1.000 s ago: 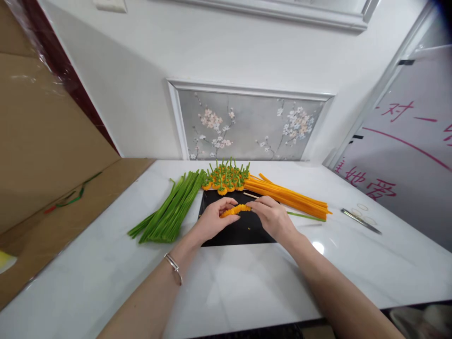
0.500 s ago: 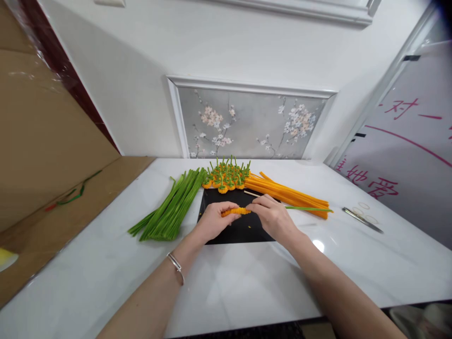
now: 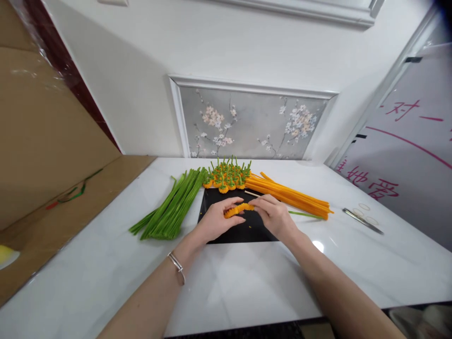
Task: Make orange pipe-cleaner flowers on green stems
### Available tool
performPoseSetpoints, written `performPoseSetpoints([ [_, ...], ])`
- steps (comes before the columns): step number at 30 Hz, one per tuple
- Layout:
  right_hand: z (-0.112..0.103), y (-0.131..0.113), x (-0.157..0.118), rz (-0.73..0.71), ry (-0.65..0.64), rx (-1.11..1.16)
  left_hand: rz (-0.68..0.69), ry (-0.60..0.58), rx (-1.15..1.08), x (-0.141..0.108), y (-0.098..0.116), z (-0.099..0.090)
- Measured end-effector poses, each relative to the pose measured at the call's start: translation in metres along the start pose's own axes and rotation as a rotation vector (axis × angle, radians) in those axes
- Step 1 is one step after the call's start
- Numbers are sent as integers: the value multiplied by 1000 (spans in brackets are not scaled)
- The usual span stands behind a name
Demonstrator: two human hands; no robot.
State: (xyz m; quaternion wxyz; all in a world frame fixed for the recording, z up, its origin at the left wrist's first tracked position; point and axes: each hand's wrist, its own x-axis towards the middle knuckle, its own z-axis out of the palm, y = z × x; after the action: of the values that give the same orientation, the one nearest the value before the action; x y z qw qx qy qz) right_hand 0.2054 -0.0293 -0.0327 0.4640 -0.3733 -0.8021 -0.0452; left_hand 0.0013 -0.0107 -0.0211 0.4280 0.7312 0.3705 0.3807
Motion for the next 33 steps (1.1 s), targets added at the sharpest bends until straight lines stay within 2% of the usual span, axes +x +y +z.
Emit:
performPoseSetpoints([
  [3,-3,4,0,42,34,27,-38,-20,-73,0,3,-1],
  [6,-4,4,-1,29,29,30,-42,-5,-34,1,5,-2],
  [13,-7,0,1,-22,-22,-31,63,87,141,1,5,-2],
  [18,-9,-5,3,-13,-38,45,75,147,154,0,1,-1],
  [21,-7,-6,2,5,0,57,77,169,158,0,-1,0],
  [28,0,2,-5,-27,-67,-49,83,130,176,1,0,1],
  [33,1,8,-6,-18,-15,-88,-84,-10,17,4,-1,-2],
])
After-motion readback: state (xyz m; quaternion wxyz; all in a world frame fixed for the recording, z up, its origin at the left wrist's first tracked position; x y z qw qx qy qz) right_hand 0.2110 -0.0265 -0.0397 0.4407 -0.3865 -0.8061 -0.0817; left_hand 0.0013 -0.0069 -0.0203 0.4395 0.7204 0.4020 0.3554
